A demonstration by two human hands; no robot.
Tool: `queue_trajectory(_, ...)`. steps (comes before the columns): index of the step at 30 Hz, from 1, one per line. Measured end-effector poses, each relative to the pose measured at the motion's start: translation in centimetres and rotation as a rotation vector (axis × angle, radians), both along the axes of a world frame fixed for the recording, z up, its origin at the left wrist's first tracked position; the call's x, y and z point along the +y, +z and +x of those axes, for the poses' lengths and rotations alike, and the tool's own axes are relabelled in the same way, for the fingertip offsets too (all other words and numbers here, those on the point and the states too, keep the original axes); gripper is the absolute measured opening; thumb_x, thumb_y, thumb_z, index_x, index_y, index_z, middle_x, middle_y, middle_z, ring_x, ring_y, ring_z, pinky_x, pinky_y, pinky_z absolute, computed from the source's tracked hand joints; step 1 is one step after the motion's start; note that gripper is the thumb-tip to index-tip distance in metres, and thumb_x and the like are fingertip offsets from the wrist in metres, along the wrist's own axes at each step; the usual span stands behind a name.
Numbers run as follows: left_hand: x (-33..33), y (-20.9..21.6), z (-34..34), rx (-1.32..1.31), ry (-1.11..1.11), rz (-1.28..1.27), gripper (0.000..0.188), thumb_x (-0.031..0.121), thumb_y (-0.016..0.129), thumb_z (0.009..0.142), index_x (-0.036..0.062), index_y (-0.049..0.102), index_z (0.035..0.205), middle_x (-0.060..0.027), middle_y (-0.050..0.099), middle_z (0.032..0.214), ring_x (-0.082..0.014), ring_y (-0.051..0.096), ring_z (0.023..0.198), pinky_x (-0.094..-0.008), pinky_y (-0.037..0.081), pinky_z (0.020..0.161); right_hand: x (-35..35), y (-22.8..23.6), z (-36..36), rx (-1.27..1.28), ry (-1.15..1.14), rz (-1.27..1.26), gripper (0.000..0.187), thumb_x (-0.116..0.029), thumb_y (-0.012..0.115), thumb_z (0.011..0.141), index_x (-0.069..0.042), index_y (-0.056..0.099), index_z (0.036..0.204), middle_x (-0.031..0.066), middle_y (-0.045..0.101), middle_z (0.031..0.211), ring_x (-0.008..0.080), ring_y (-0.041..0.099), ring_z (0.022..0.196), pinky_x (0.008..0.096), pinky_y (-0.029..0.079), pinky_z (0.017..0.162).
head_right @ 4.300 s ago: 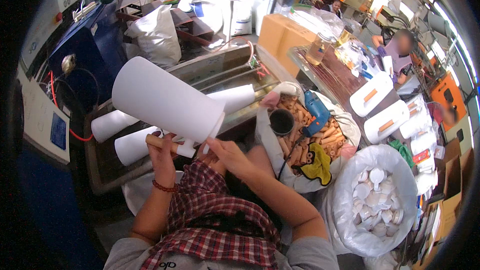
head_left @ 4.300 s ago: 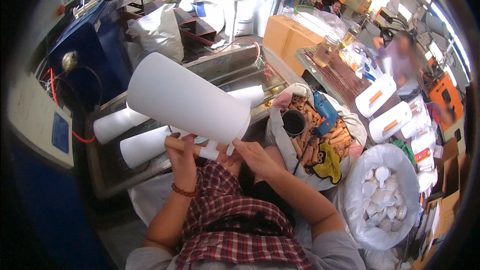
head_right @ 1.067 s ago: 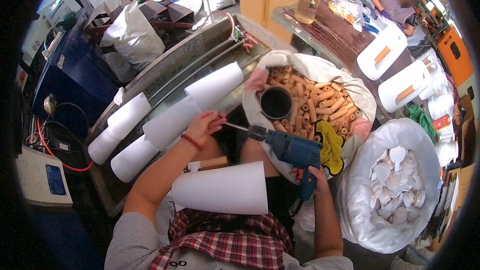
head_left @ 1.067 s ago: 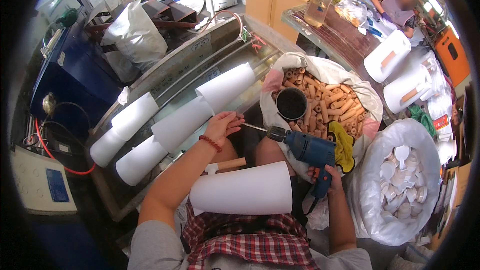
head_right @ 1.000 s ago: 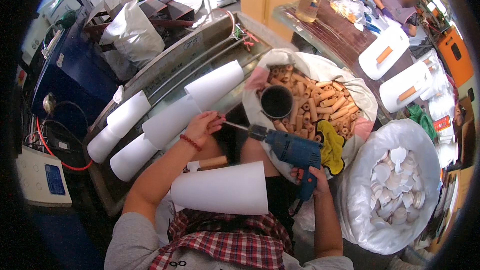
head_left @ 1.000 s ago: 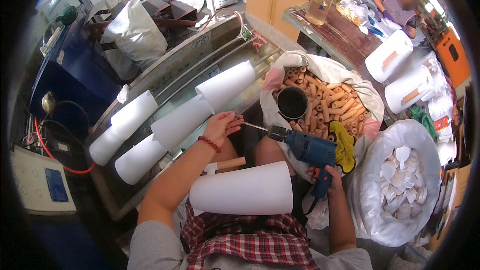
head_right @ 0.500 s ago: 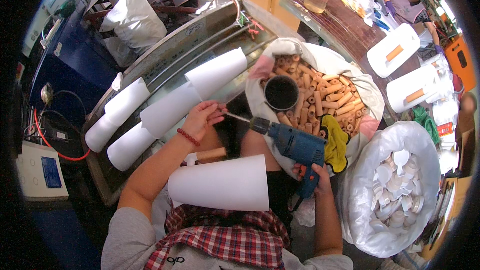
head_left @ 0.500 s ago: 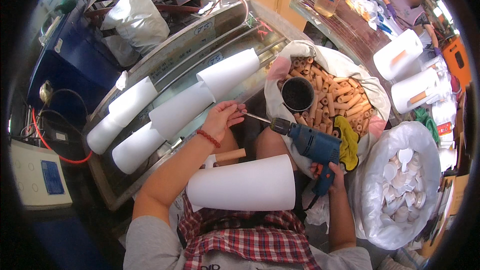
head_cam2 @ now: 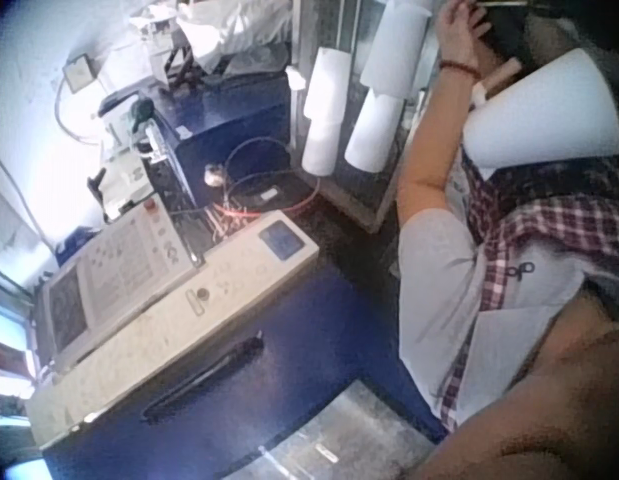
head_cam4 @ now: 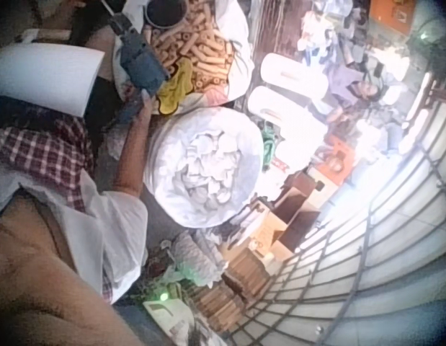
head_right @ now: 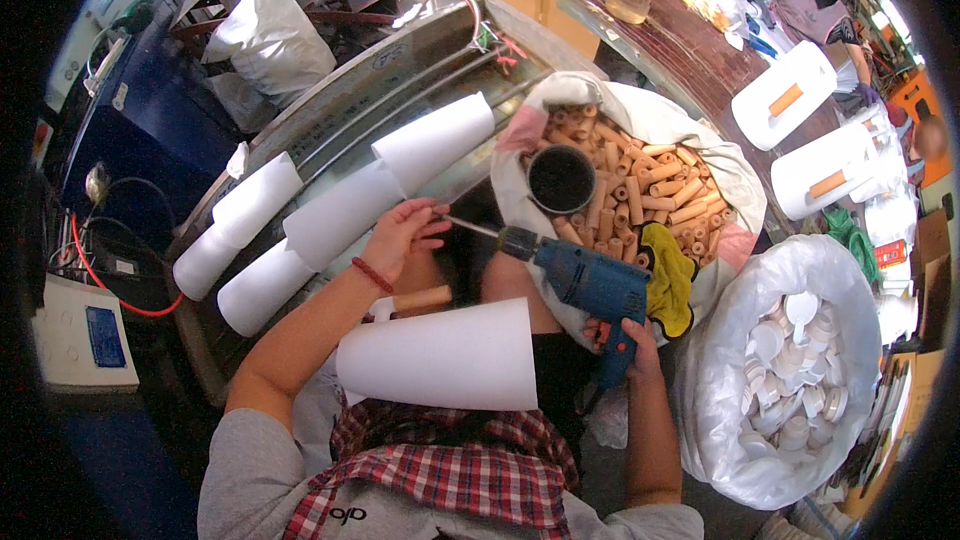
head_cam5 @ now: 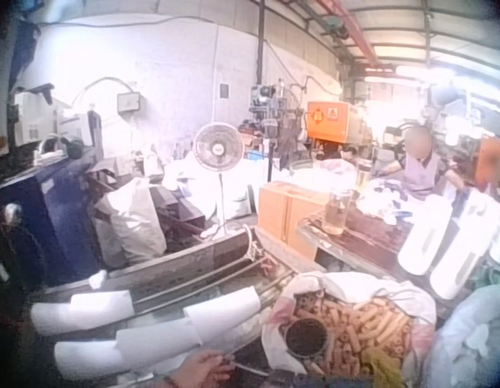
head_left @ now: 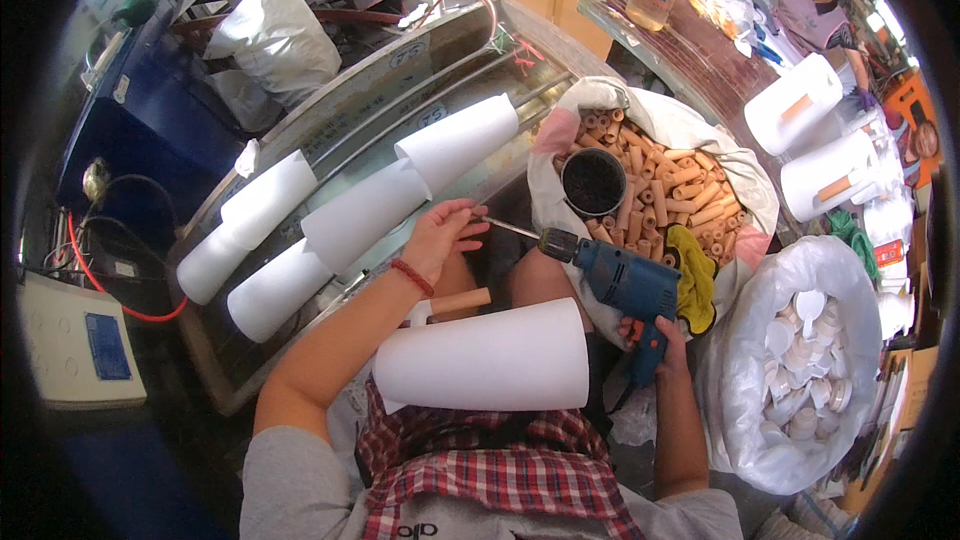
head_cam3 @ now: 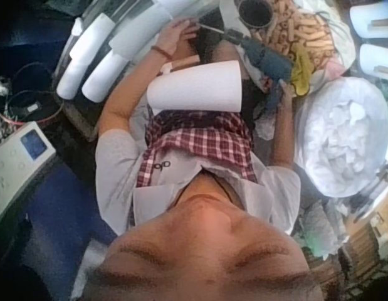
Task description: The person assembles white plastic cones by attaching wooden handles and small components, using a power drill and a cloth.
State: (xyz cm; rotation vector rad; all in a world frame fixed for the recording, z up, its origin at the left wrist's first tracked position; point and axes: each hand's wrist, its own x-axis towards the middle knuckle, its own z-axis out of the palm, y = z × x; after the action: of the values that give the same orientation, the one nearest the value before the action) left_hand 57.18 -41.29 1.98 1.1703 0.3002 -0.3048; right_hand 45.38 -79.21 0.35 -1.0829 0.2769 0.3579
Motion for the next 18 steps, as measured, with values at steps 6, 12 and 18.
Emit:
queue_trajectory(6, 2.1, 1.9, -3.4, -0.321, -0.268, 0.849, 0.037, 0.026, 0.062, 0.085, 0.0022, 0.055, 0.111, -0.0121, 0.063, 0.097, -0.0244, 0.062, 0.09, -0.0344, 0.051, 0.075, 0.1, 0.4, 0.1, -0.011, -0.001, 0.028, 0.055, -0.037, 0.06, 0.08, 0.007, 0.052, 0.113, 0.0199, 0.065, 0.096, 0.0278, 0.065, 0.08, 0.0332, 0.053, 0.065)
queue_trajectory(12, 4.5, 5.7, -9.5, -0.492, -0.843, 1.254, 0.038, 0.04, 0.063, 0.08, 0.003, 0.064, 0.09, -0.0165, 0.062, 0.094, -0.0327, 0.06, 0.085, -0.0405, 0.048, 0.074, -1.9, -1.3, 0.1, 0.055, 0.067, 0.063, 0.058, -0.041, 0.055, 0.082, 0.009, 0.053, 0.111, 0.0209, 0.064, 0.095, 0.0288, 0.065, 0.08, 0.0344, 0.052, 0.064)
queue_trajectory(18, 5.0, 5.4, -13.5, -0.367, -0.713, 0.868, 0.034, 0.03, 0.065, 0.083, 0.0039, 0.053, 0.101, -0.0179, 0.059, 0.085, -0.0346, 0.058, 0.079, -0.0377, 0.046, 0.068, -2.1, -1.6, 0.2, 0.051, 0.115, -0.002, 0.057, -0.042, 0.055, 0.081, 0.008, 0.055, 0.109, 0.0205, 0.064, 0.092, 0.0283, 0.064, 0.076, 0.0351, 0.051, 0.062)
